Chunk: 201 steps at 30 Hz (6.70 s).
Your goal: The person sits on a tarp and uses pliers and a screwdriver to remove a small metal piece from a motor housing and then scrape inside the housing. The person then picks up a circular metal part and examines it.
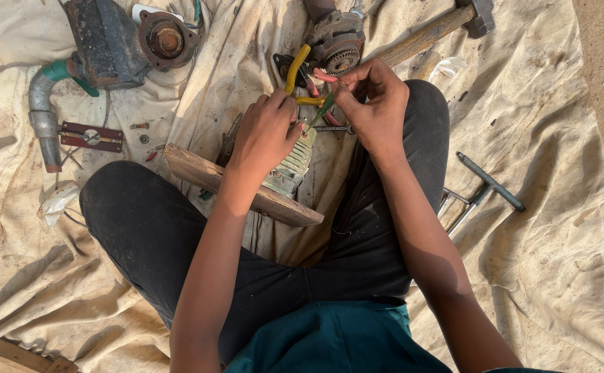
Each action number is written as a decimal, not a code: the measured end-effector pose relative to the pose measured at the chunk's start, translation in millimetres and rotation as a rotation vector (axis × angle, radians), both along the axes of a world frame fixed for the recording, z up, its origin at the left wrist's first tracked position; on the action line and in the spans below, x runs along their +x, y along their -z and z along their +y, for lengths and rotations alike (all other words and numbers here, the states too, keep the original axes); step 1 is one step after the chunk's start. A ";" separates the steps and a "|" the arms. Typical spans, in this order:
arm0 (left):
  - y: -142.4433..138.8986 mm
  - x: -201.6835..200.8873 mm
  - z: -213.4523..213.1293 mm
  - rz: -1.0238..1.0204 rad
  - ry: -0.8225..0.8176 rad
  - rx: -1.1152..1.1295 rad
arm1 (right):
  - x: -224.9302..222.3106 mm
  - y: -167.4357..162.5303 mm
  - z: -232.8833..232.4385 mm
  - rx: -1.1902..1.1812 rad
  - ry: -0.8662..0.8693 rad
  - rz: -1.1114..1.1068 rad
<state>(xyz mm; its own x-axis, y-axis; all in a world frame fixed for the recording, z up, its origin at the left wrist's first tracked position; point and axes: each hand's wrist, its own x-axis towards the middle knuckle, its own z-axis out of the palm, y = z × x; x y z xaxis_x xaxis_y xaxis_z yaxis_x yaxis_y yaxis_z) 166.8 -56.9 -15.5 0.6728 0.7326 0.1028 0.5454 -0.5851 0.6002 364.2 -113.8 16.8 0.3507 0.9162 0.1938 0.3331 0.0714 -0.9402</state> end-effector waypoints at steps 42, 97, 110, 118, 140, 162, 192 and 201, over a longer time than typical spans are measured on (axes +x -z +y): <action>-3.6 -4.7 0.9 0.020 0.078 -0.057 | -2.9 0.9 -1.0 0.014 -0.023 0.014; -2.6 -4.7 0.6 0.036 0.077 -0.057 | -1.0 0.4 -4.4 0.017 -0.068 0.007; -1.9 -5.9 0.9 0.049 0.087 -0.028 | -1.7 -2.2 -4.1 0.027 -0.084 -0.027; -7.3 0.6 -0.2 -0.237 0.135 -0.108 | -31.1 -15.0 -10.6 0.112 -0.026 -0.206; -22.8 -1.3 7.3 -0.376 0.050 -0.521 | -25.0 -24.1 -6.9 0.077 -0.151 -0.114; -20.3 2.5 4.0 -0.031 0.018 -0.335 | -18.2 -8.1 -7.4 0.090 -0.017 -0.228; -19.1 4.3 1.1 -0.041 0.025 -0.275 | -17.5 -2.1 -7.3 0.092 -0.025 -0.137; -20.7 3.2 1.5 -0.036 0.029 -0.286 | -17.2 -1.2 -7.2 0.096 -0.033 -0.142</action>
<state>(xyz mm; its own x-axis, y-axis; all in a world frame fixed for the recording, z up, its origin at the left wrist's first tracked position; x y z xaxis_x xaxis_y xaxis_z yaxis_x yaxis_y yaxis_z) 170.0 -55.4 5.2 0.6935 0.7158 -0.0817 0.5066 -0.4039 0.7617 347.0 -121.0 18.0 0.2837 0.9016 0.3267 0.4584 0.1718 -0.8720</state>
